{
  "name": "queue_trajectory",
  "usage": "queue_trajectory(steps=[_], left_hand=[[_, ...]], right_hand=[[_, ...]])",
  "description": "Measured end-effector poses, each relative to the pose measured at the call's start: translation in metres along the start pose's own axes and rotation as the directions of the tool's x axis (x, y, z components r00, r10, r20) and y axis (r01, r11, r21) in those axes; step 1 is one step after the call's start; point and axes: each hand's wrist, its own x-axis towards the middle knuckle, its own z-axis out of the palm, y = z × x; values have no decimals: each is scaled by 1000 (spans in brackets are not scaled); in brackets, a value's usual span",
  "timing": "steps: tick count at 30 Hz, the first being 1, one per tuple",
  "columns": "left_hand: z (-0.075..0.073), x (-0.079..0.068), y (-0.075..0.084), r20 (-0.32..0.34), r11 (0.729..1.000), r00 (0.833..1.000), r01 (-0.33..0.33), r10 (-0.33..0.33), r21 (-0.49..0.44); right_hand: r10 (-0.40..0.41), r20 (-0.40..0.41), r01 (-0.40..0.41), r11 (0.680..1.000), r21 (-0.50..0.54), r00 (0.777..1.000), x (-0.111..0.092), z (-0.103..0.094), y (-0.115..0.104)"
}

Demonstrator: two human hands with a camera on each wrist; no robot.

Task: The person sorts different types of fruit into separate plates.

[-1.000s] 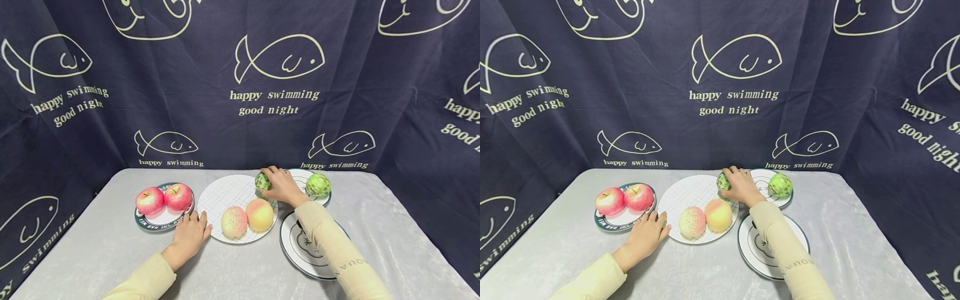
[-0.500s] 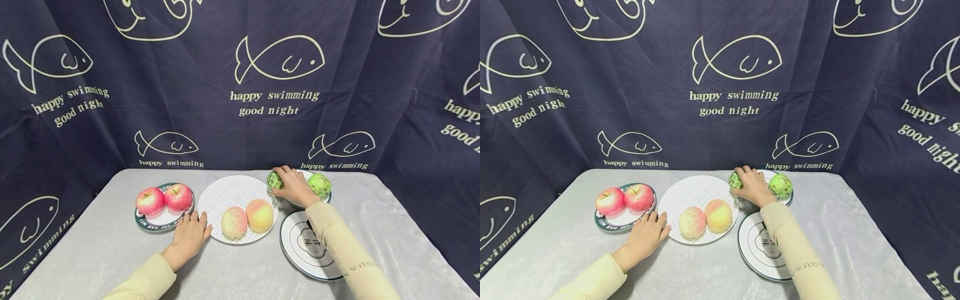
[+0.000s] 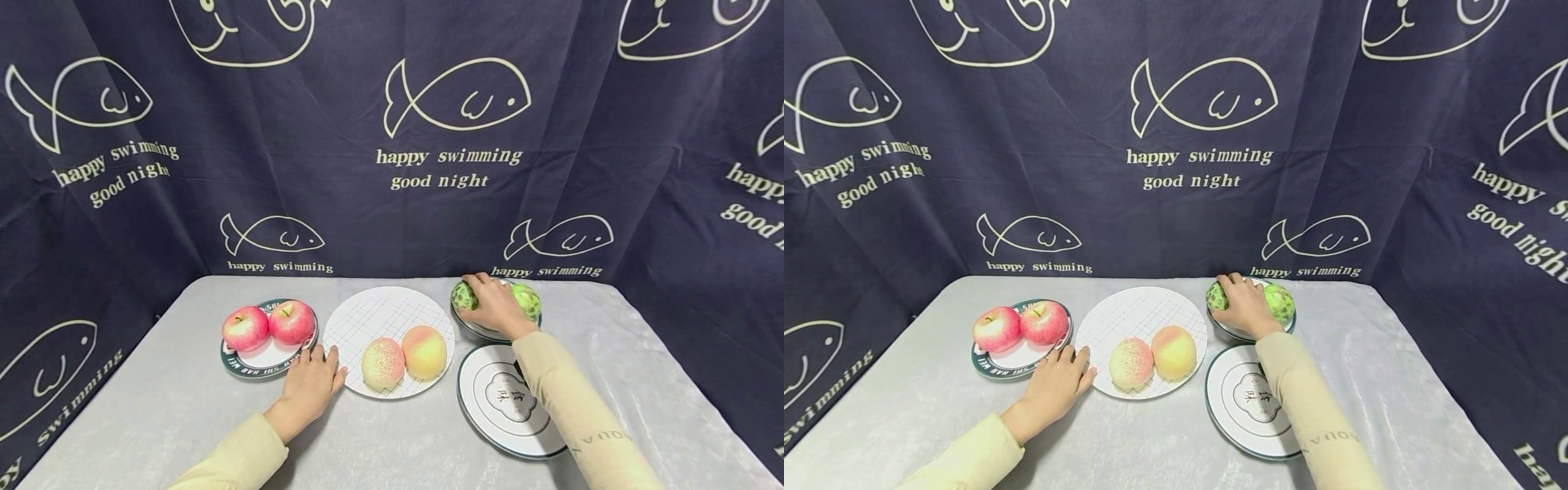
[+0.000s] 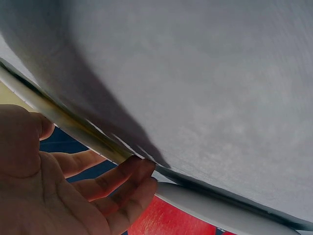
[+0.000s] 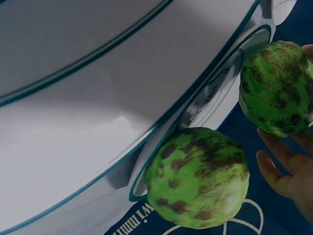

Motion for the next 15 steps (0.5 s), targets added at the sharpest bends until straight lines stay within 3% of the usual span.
queue_trajectory(steps=[15], left_hand=[[0, 0, -1, -17, 1000, 1000, -9, 9, 3]], right_hand=[[18, 26, -17, 1000, -22, 999, -4, 2, 8]])
